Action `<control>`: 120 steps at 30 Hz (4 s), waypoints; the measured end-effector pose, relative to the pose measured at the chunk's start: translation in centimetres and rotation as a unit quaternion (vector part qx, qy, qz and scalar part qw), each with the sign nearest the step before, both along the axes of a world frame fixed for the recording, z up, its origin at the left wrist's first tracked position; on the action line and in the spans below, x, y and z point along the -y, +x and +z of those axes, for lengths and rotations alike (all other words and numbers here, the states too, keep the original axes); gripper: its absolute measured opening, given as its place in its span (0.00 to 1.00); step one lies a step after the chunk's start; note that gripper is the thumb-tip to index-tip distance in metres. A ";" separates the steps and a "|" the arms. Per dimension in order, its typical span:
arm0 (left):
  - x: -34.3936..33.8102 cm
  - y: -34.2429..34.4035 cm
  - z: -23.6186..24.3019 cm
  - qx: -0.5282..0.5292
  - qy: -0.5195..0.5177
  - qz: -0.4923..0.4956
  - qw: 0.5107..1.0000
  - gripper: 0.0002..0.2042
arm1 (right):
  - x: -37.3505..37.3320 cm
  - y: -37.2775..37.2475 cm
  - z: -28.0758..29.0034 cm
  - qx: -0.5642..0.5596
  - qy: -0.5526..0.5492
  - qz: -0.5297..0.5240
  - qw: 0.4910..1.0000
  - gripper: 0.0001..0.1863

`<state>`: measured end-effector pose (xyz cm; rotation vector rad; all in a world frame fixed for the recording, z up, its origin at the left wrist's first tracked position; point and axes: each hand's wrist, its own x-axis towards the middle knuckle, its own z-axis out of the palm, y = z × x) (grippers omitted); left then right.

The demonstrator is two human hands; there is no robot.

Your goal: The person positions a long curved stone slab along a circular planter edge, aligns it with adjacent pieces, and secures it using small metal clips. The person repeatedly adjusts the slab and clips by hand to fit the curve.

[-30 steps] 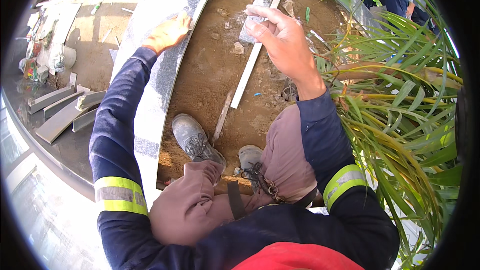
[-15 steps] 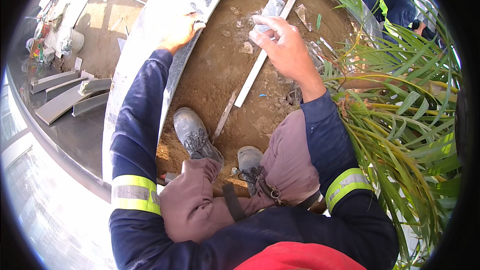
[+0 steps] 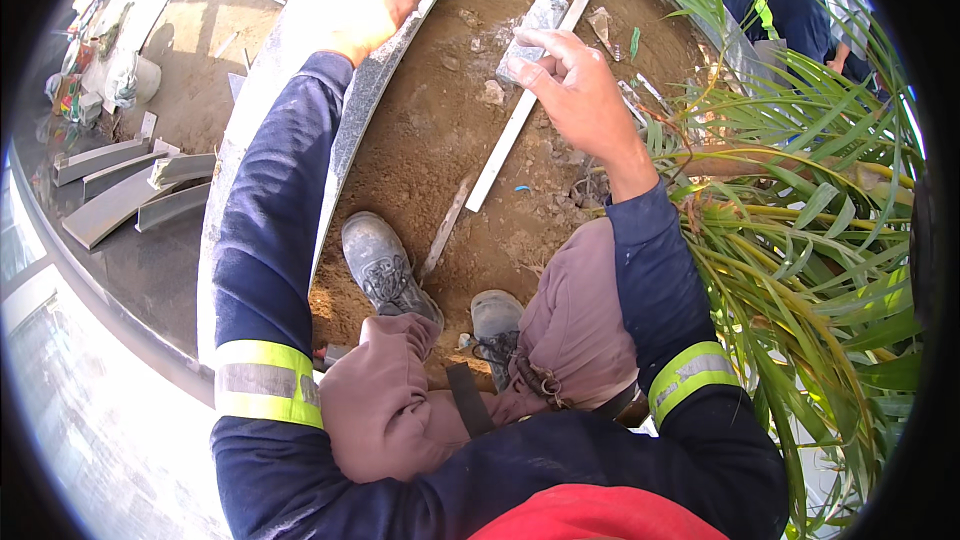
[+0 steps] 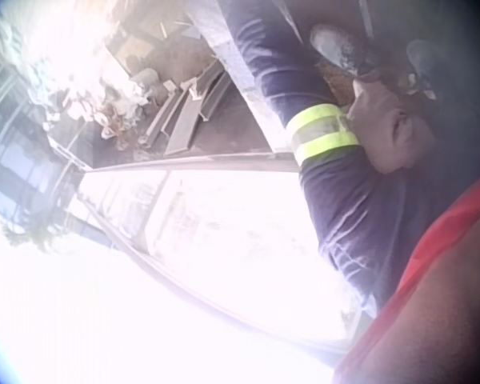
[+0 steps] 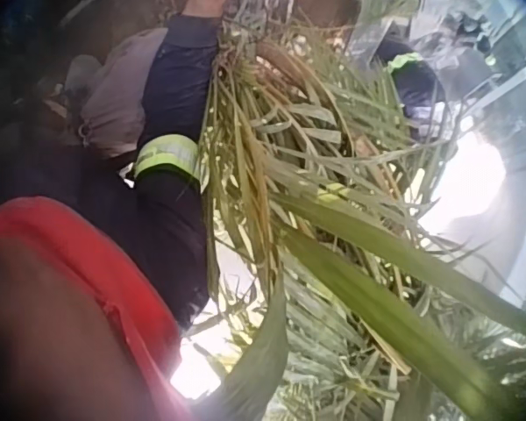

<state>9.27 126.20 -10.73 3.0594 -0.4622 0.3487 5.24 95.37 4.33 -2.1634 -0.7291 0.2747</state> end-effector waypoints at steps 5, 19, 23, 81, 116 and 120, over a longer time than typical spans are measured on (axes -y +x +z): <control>2.0 3.0 0.1 0.036 0.023 -0.013 0.999 0.15 | 0.8 0.2 -0.6 0.021 -0.025 -0.003 0.999 0.28; -0.4 -2.0 7.1 0.016 -0.090 0.171 0.981 0.13 | -1.0 0.1 -0.6 0.010 -0.031 -0.002 0.999 0.29; 0.1 -2.3 3.3 -0.058 0.005 0.113 0.992 0.14 | -0.3 0.2 -0.8 0.013 -0.025 -0.001 1.000 0.29; 2.6 6.3 4.9 0.112 -0.312 0.100 0.938 0.07 | -0.5 0.8 -1.5 0.034 -0.066 -0.025 0.997 0.28; 2.4 10.3 -0.6 0.106 -0.238 0.144 0.955 0.14 | -1.3 0.1 -0.4 0.042 -0.074 -0.043 0.995 0.28; 0.9 9.1 1.9 0.183 -0.316 0.115 0.924 0.11 | -2.5 -0.1 -0.3 0.022 -0.050 -0.046 0.997 0.30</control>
